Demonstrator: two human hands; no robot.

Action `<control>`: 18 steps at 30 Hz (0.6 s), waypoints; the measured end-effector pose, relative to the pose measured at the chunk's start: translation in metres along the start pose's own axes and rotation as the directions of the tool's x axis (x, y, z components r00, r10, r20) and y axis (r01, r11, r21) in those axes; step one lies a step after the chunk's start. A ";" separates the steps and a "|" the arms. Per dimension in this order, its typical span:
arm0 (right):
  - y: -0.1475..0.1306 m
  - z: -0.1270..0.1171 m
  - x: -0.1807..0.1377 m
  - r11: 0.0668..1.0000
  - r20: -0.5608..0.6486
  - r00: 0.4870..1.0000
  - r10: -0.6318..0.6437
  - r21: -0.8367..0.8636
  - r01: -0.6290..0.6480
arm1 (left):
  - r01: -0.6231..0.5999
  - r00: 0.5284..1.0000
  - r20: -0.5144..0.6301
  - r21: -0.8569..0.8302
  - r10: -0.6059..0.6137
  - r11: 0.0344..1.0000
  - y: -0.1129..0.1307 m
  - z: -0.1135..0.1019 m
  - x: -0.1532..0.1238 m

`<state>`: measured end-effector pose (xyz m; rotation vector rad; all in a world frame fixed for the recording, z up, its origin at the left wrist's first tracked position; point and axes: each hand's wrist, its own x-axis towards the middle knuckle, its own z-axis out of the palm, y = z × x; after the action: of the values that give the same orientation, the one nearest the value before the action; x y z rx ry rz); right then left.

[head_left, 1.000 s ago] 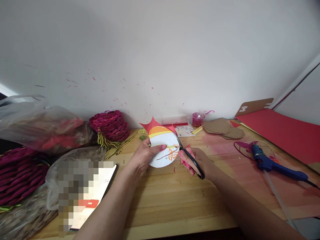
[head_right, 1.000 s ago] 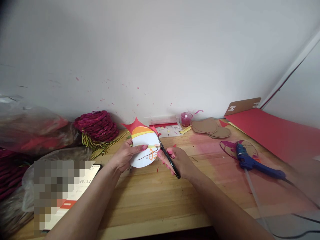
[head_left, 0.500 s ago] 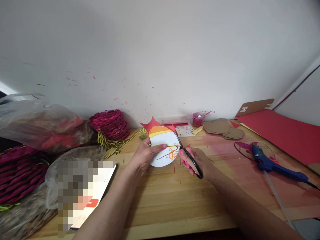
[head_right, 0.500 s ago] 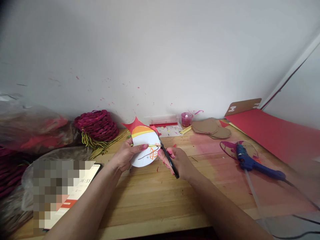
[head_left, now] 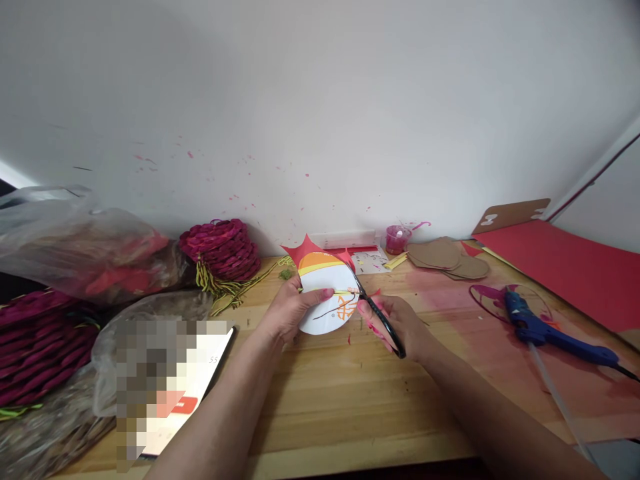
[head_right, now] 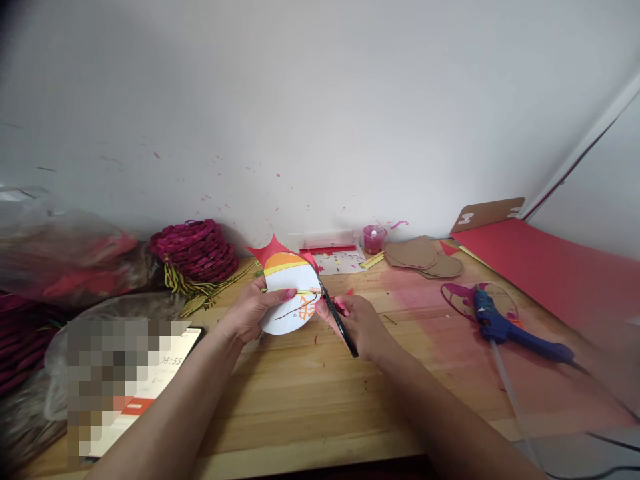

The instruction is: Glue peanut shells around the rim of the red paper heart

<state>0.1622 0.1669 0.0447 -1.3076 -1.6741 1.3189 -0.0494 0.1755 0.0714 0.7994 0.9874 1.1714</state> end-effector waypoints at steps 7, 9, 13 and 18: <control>-0.003 0.002 0.000 1.000 -0.012 1.000 0.022 0.008 -0.022 | 0.023 1.000 -0.005 0.029 -0.023 0.999 0.003 -0.006 0.002; -0.003 0.002 0.000 1.000 -0.011 1.000 0.028 0.011 -0.028 | 0.039 0.999 -0.001 0.034 -0.039 0.999 0.004 -0.008 0.002; -0.003 0.001 -0.001 0.999 0.000 0.999 0.034 0.012 -0.034 | 0.060 0.998 0.011 0.035 -0.061 0.998 0.005 -0.010 0.004; 0.004 0.001 0.000 0.999 0.009 0.999 0.037 -0.001 -0.037 | 0.062 0.998 0.015 0.042 -0.063 0.997 0.008 -0.010 0.004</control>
<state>0.1629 0.1666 0.0406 -1.3413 -1.6633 1.3474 -0.0615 0.1810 0.0738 0.8044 1.0192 1.0924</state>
